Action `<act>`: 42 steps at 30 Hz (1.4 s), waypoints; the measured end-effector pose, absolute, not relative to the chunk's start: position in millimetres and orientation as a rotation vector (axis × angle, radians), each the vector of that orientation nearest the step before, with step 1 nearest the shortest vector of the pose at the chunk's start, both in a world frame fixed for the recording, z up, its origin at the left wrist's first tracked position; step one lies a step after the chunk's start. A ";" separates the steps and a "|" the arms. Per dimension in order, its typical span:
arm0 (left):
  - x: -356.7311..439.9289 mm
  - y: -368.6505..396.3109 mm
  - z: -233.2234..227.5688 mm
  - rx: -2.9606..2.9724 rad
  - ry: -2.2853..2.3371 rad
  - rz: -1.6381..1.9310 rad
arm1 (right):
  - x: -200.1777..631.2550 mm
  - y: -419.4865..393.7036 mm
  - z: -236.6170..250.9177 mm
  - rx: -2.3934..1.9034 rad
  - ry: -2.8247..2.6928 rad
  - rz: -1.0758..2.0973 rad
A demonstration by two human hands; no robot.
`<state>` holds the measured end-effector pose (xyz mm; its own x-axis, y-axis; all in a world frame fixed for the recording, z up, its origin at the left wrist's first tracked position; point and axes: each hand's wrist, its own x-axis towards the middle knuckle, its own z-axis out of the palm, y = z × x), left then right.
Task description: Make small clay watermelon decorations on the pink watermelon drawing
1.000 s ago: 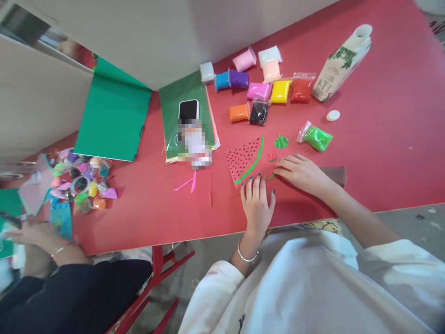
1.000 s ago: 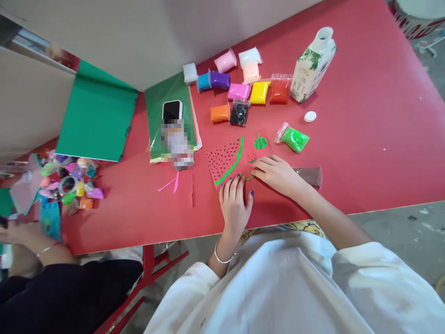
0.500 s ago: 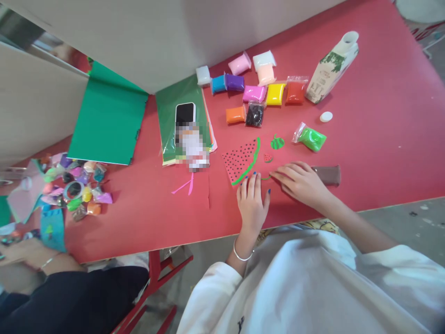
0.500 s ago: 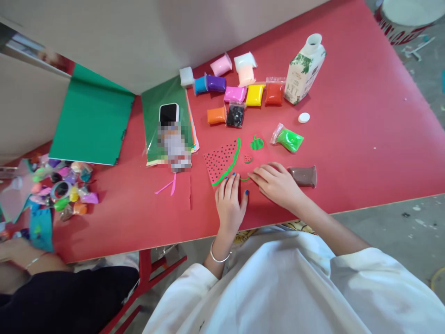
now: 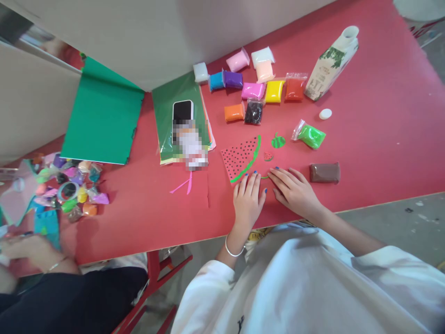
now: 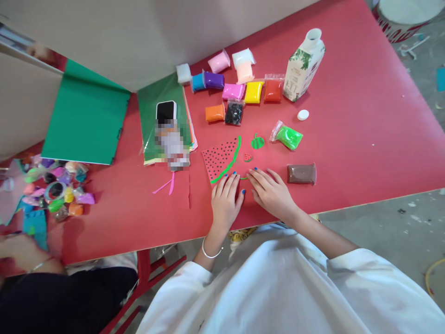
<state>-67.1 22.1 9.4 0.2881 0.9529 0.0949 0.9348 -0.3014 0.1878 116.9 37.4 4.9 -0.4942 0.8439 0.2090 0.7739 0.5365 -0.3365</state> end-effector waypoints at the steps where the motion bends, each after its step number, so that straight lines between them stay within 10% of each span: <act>1: -67.7 22.1 9.2 2.446 1.792 0.288 | 117.3 37.2 4.8 -1.327 -2.438 0.282; 42: -78.6 31.5 5.6 2.551 1.673 0.333 | 118.1 33.1 2.4 -1.420 -2.412 0.308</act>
<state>-78.6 31.5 5.6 0.3826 0.9132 0.1403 0.8974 -0.4034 0.1787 118.1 33.1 2.4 -0.4523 0.8761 0.1670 0.8061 0.4817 -0.3437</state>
